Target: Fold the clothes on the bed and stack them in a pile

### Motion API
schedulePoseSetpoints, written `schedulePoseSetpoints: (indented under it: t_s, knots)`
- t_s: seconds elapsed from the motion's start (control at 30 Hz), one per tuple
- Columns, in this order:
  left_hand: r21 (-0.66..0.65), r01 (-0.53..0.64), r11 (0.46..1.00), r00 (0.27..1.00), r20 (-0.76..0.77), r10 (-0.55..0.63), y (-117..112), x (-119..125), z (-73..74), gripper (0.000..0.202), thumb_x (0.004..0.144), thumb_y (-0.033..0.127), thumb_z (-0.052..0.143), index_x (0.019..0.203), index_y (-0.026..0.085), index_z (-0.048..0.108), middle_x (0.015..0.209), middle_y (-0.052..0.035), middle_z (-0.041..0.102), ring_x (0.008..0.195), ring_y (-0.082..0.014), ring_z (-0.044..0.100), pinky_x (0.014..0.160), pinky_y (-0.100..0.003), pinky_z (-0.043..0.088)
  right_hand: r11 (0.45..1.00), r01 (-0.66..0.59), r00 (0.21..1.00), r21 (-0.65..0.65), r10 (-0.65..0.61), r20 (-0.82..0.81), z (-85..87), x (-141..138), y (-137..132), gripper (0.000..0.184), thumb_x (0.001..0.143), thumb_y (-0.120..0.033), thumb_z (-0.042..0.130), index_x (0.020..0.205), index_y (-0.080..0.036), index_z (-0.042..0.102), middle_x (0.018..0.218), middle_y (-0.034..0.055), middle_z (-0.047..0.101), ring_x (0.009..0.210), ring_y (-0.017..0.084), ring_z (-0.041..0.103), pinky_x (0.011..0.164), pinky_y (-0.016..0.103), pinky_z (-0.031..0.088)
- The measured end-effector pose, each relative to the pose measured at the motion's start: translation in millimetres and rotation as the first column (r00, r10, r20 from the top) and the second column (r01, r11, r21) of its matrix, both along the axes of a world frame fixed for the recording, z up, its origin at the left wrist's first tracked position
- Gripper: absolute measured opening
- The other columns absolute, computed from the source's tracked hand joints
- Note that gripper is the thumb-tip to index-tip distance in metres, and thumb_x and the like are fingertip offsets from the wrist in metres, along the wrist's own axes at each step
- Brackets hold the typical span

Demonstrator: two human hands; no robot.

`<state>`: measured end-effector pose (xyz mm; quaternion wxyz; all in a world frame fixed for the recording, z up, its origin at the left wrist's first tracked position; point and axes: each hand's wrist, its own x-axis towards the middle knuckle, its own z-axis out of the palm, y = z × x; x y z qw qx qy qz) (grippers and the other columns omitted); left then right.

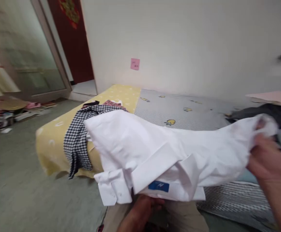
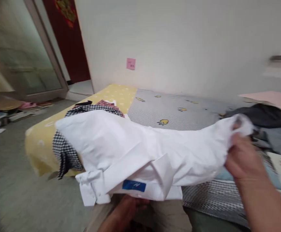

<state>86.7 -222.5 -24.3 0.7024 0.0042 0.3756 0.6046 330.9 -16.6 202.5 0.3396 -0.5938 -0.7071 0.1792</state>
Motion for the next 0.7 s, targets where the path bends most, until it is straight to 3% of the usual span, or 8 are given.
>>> schedulePoseSetpoints:
  t_s: [0.03,0.1,0.17,0.23,0.37,0.5,0.6,0.7]
  knots:
    - [0.066,0.057,0.996,0.998,0.019,-0.058,4,-2,3.4,0.026,0.081,0.035,0.074,0.097,0.015,0.074,0.111,-0.0181,0.075,0.100,-0.0307,0.071,0.086,-0.043,0.055,0.999,-0.003,0.983,-0.046,-0.005,-0.186,-7.3,4,-5,0.062,0.092,-0.070,0.041,0.124,-0.024,0.067,0.124,0.0181,0.069,0.107,0.032,0.069,0.081,0.045,0.054]
    - [0.185,0.119,0.976,0.989,0.064,-0.133,9,-6,6.1,0.029,0.081,0.042,0.074,0.099,0.019,0.075,0.121,-0.0164,0.072,0.111,-0.0335,0.068,0.090,-0.044,0.053,0.957,-0.118,0.838,-0.264,-0.047,-0.544,-35.9,5,-23,0.058,0.071,-0.069,0.072,0.106,-0.021,0.072,0.112,0.0160,0.074,0.096,0.031,0.071,0.081,0.044,0.055]
    - [0.205,0.125,0.971,0.983,0.110,-0.149,11,-8,3.3,0.032,0.080,0.047,0.075,0.100,0.023,0.076,0.125,-0.0138,0.071,0.118,-0.0352,0.065,0.091,-0.046,0.053,0.863,-0.267,0.794,-0.430,-0.056,-0.606,-74.1,-2,-46,0.058,0.061,-0.061,0.085,0.097,-0.018,0.074,0.096,0.0129,0.075,0.086,0.027,0.070,0.080,0.041,0.056]
    - [0.170,0.115,0.979,0.982,0.132,-0.138,14,-7,-2.4,0.034,0.079,0.050,0.075,0.103,0.026,0.075,0.129,-0.0122,0.069,0.120,-0.0356,0.064,0.092,-0.048,0.052,0.800,-0.346,0.775,-0.490,-0.051,-0.631,-110.9,-10,-68,0.060,0.066,-0.062,0.082,0.103,-0.017,0.073,0.093,0.0098,0.075,0.081,0.023,0.069,0.081,0.039,0.055]
    - [-0.005,-0.022,1.000,0.994,0.108,0.023,27,-5,-9.9,0.026,0.084,0.038,0.069,0.105,0.023,0.073,0.118,-0.0117,0.074,0.105,-0.0286,0.070,0.092,-0.045,0.054,0.805,-0.304,0.821,-0.509,-0.048,-0.568,-162.0,-8,-92,0.053,0.070,-0.062,0.077,0.096,-0.016,0.070,0.089,0.0070,0.074,0.077,0.021,0.068,0.079,0.037,0.053]
    - [-0.286,-0.269,0.920,0.962,-0.030,0.272,41,-7,-7.3,0.014,0.087,0.019,0.055,0.087,0.021,0.069,0.089,-0.0054,0.075,0.084,-0.0171,0.071,0.081,-0.032,0.055,0.833,-0.147,0.786,-0.534,-0.229,-0.574,-185.8,15,-100,0.049,0.067,-0.055,0.080,0.097,-0.018,0.068,0.085,0.0053,0.075,0.073,0.021,0.069,0.074,0.035,0.052]
    - [-0.341,-0.305,0.889,0.952,-0.086,0.294,45,-10,-8.6,0.014,0.088,0.019,0.053,0.085,0.021,0.067,0.083,-0.0037,0.073,0.076,-0.0150,0.070,0.075,-0.029,0.056,0.836,0.065,0.601,-0.544,-0.468,-0.648,-190.2,31,-101,0.052,0.058,-0.048,0.086,0.097,-0.020,0.065,0.080,0.0023,0.074,0.064,0.019,0.066,0.065,0.032,0.053]
    - [-0.334,-0.237,0.912,0.967,-0.172,0.188,43,-12,-20.1,0.014,0.088,0.019,0.054,0.082,0.021,0.067,0.080,-0.0032,0.072,0.073,-0.0135,0.070,0.074,-0.027,0.056,0.809,0.222,0.416,-0.545,-0.584,-0.697,-185.4,36,-98,0.058,0.053,-0.043,0.088,0.100,-0.023,0.062,0.080,0.0002,0.072,0.060,0.019,0.065,0.059,0.032,0.055]
